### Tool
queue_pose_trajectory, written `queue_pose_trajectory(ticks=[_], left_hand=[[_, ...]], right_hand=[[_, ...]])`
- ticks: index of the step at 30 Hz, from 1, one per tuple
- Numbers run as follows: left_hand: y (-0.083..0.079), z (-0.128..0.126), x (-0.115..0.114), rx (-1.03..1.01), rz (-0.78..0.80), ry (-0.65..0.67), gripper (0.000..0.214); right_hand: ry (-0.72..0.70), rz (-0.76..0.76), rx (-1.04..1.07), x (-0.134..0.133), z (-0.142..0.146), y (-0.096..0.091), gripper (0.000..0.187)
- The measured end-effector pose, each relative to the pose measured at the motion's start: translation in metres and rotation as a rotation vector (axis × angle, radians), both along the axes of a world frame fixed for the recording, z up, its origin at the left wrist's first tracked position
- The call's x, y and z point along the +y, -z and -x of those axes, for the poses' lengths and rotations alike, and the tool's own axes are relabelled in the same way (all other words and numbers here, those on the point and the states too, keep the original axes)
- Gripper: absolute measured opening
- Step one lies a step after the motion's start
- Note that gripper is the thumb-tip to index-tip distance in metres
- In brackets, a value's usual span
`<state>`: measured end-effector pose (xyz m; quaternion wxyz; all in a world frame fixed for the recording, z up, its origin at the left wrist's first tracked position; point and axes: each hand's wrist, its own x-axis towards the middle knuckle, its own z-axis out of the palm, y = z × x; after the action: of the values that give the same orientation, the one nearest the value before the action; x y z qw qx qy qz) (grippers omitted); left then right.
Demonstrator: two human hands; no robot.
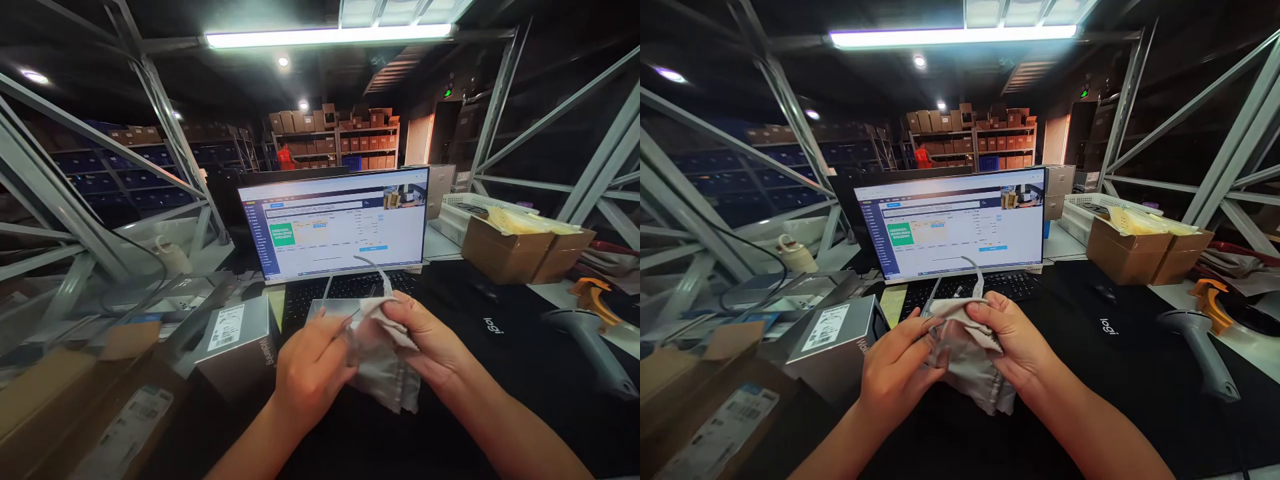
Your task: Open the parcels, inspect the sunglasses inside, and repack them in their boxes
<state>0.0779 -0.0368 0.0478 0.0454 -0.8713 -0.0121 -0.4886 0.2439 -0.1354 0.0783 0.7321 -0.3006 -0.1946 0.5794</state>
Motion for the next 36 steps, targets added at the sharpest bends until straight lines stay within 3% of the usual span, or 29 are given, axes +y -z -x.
queue_pose_trajectory(ticks=[5, 9, 13, 15, 17, 20, 23, 25, 29, 33, 36], left_hand=[[-0.002, -0.003, -0.004, -0.075, 0.099, -0.063, 0.013], [-0.008, 0.003, -0.008, -0.104, 0.152, -0.111, 0.009], [-0.016, 0.007, -0.012, -0.079, 0.208, -0.160, 0.006], [-0.018, 0.008, -0.014, -0.051, 0.225, -0.174, 0.007], [-0.020, 0.008, -0.016, -0.001, 0.231, -0.188, 0.007], [-0.020, 0.008, -0.020, 0.067, 0.217, -0.204, 0.007], [-0.018, 0.007, -0.021, 0.096, 0.181, -0.204, 0.010], [-0.017, 0.008, -0.021, 0.104, 0.166, -0.191, 0.010], [-0.017, 0.007, -0.018, 0.080, 0.184, -0.168, 0.011], [-0.015, 0.007, -0.012, 0.036, 0.185, -0.107, 0.011], [-0.012, 0.005, -0.009, 0.112, 0.230, -0.112, 0.006]], right_hand=[[0.110, 0.044, -0.023, 0.003, -0.015, 0.000, 0.037], [0.214, -0.025, -0.238, 0.003, -0.046, -0.002, 0.038], [0.702, -0.115, -0.564, -0.003, -0.068, -0.004, 0.036], [0.927, -0.116, -0.761, -0.009, -0.063, -0.004, 0.026], [1.042, -0.103, -0.956, -0.017, -0.049, -0.004, 0.015], [1.073, -0.168, -1.296, -0.023, -0.021, -0.001, 0.014], [1.004, -0.371, -1.639, -0.017, 0.001, 0.008, 0.031], [0.943, -0.507, -1.759, -0.010, 0.012, 0.018, 0.037], [0.886, -0.629, -1.853, -0.003, 0.031, 0.037, 0.046], [0.795, -0.735, -1.964, -0.004, 0.031, 0.040, 0.048], [0.831, -0.641, -1.886, 0.001, 0.012, 0.031, 0.046]])
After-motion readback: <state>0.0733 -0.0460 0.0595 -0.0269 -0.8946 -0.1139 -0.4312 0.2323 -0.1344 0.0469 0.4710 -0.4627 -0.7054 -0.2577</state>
